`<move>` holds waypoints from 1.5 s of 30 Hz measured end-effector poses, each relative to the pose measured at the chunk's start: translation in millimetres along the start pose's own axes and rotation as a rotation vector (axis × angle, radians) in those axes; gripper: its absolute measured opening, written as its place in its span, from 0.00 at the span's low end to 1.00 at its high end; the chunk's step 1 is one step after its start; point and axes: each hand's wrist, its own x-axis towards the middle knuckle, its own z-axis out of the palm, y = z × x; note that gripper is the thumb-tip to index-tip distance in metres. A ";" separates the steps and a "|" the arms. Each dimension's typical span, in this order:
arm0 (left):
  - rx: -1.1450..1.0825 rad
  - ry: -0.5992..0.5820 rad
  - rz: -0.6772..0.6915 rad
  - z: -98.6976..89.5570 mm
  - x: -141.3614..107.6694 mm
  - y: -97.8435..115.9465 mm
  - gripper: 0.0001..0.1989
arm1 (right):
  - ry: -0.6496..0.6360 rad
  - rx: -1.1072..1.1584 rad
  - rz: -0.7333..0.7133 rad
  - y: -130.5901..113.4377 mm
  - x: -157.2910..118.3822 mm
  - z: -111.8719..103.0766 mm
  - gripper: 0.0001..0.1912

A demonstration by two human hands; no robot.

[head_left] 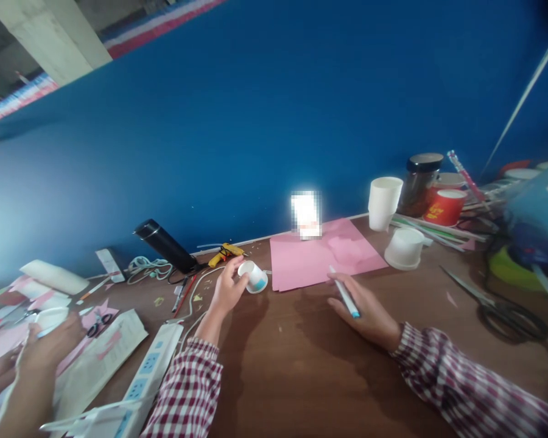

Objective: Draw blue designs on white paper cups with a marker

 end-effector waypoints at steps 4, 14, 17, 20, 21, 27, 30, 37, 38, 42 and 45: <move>0.198 0.066 0.118 -1.4 -4.6 14.0 0.27 | 0.030 0.031 -0.009 0.8 -2.0 1.4 0.16; 0.407 -0.007 0.560 83.8 -9.9 99.7 0.15 | 0.226 0.086 0.139 11.3 0.9 1.0 0.12; 0.361 -0.181 0.576 123.0 -5.1 117.0 0.11 | 0.352 -0.036 0.100 10.8 8.6 -12.4 0.10; 0.315 -0.311 0.520 153.0 3.8 131.0 0.10 | 0.448 -0.138 0.094 12.4 14.4 -22.3 0.09; 0.302 -0.325 0.514 160.7 7.6 135.4 0.11 | 0.463 -0.154 0.096 13.4 15.4 -23.6 0.09; 0.193 -0.383 0.467 195.8 32.3 161.9 0.07 | 0.506 -0.196 0.033 23.5 16.8 -28.8 0.10; 0.096 -0.386 0.441 212.7 36.1 174.3 0.07 | 0.647 -0.251 0.009 36.5 21.4 -47.1 0.13; -0.149 -0.397 0.326 241.4 17.2 188.9 0.14 | 0.782 -0.293 0.195 84.1 30.0 -87.0 0.38; -0.184 -0.402 0.301 242.4 13.6 189.0 0.13 | 0.752 -0.278 0.242 88.7 29.8 -87.5 0.38; -0.339 -0.397 0.168 240.8 0.0 189.6 0.13 | 0.760 -0.203 0.342 89.5 31.1 -87.1 0.37; -0.504 -0.339 -0.028 240.8 -8.0 193.4 0.19 | 0.907 -0.149 0.353 76.7 34.4 -89.5 0.35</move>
